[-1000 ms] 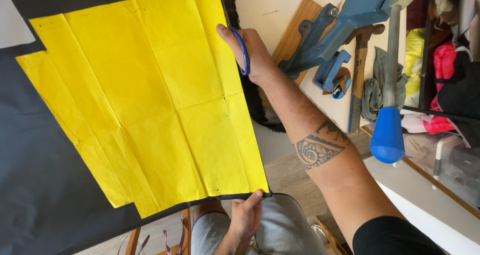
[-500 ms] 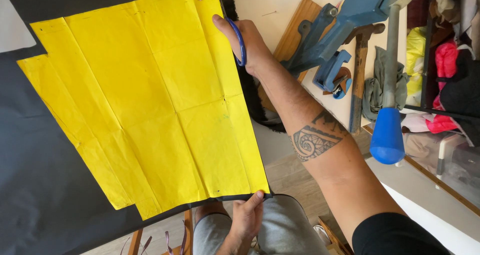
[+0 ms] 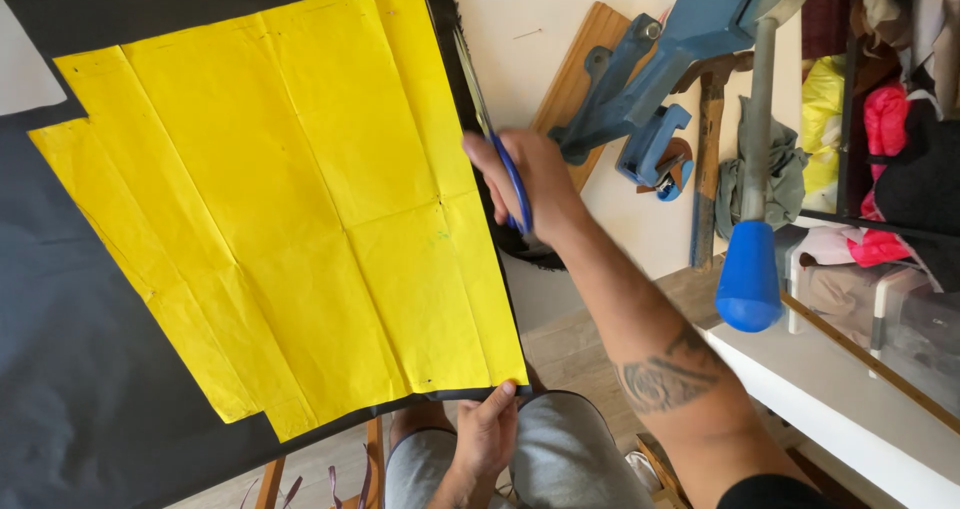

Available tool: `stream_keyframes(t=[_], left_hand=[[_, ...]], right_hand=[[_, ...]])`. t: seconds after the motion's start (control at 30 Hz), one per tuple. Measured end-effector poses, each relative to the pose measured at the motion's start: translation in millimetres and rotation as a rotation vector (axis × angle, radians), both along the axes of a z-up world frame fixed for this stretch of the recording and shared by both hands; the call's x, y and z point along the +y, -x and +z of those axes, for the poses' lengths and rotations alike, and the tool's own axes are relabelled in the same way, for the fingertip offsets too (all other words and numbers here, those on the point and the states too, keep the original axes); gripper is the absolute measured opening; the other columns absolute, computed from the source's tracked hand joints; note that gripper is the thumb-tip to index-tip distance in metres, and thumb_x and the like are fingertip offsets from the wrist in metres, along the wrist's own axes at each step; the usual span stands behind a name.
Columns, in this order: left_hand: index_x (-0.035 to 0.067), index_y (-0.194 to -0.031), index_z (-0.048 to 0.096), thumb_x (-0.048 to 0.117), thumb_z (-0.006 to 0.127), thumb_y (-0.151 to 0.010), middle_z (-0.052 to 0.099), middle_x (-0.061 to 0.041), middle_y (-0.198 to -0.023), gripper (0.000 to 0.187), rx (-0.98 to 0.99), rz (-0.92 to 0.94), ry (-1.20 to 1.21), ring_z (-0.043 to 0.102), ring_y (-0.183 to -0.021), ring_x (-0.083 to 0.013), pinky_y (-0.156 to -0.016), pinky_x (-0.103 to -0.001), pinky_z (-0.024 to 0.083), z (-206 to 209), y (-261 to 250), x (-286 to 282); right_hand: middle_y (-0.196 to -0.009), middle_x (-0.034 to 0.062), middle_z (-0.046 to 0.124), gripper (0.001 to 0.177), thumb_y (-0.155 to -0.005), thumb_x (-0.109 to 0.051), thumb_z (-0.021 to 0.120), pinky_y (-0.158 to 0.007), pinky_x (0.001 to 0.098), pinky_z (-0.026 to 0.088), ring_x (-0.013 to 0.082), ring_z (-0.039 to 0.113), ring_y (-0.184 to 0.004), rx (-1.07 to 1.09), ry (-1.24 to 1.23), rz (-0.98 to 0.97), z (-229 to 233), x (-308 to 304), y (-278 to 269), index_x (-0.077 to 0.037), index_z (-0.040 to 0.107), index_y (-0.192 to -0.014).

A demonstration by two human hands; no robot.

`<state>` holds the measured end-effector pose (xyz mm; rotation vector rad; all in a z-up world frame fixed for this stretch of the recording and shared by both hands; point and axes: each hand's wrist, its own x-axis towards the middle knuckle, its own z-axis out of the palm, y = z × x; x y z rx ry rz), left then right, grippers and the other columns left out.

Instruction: Cutting out a piece of leather following a paper template with scissors

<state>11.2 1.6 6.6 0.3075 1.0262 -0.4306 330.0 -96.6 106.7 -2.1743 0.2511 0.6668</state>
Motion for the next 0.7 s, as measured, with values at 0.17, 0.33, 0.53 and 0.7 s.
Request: stream_keyframes(t=[0.17,0.33,0.53,0.7], left_hand=[[-0.007,-0.132,0.058,-0.011,0.069,-0.079,0.068,-0.021,-0.13,0.054,0.066,-0.004,-0.098,0.064,-0.117,-0.0333,-0.105,-0.046,0.051,0,-12,-8],[-0.01,-0.127,0.064,-0.012,0.069,-0.082,0.072,-0.02,-0.125,0.046,0.081,-0.012,-0.222,0.067,-0.112,-0.0319,-0.102,-0.042,0.053,2,-28,-18],[-0.007,-0.099,0.072,-0.005,0.078,-0.081,0.077,-0.016,-0.103,0.019,0.078,-0.013,-0.415,0.073,-0.095,-0.0265,-0.087,-0.038,0.059,-15,-15,-30],[-0.008,-0.108,0.073,0.001,0.079,-0.081,0.076,-0.016,-0.114,0.029,0.036,-0.046,-0.411,0.072,-0.108,-0.0276,-0.1,-0.038,0.057,-9,-19,-30]], right_hand=[[-0.041,-0.0028,0.052,0.062,-0.092,-0.068,0.04,-0.048,0.0247,0.049,0.0105,0.055,-0.036,0.104,-0.122,-0.041,12,-32,112,-0.016,0.054,-0.061],[-0.05,0.0019,0.057,0.05,-0.092,-0.053,0.058,-0.046,0.0258,0.044,0.0119,0.054,-0.04,0.292,-0.25,-0.122,5,-65,184,-0.005,0.07,-0.095],[-0.048,0.0024,0.055,0.043,-0.094,-0.044,0.061,-0.046,0.0258,0.047,0.0117,0.054,-0.038,0.312,-0.279,-0.074,-7,-102,233,-0.003,0.07,-0.101],[-0.048,0.0016,0.052,0.045,-0.094,-0.045,0.06,-0.045,0.0281,0.048,0.0114,0.051,-0.04,0.329,-0.289,-0.115,-16,-128,261,-0.001,0.069,-0.104]])
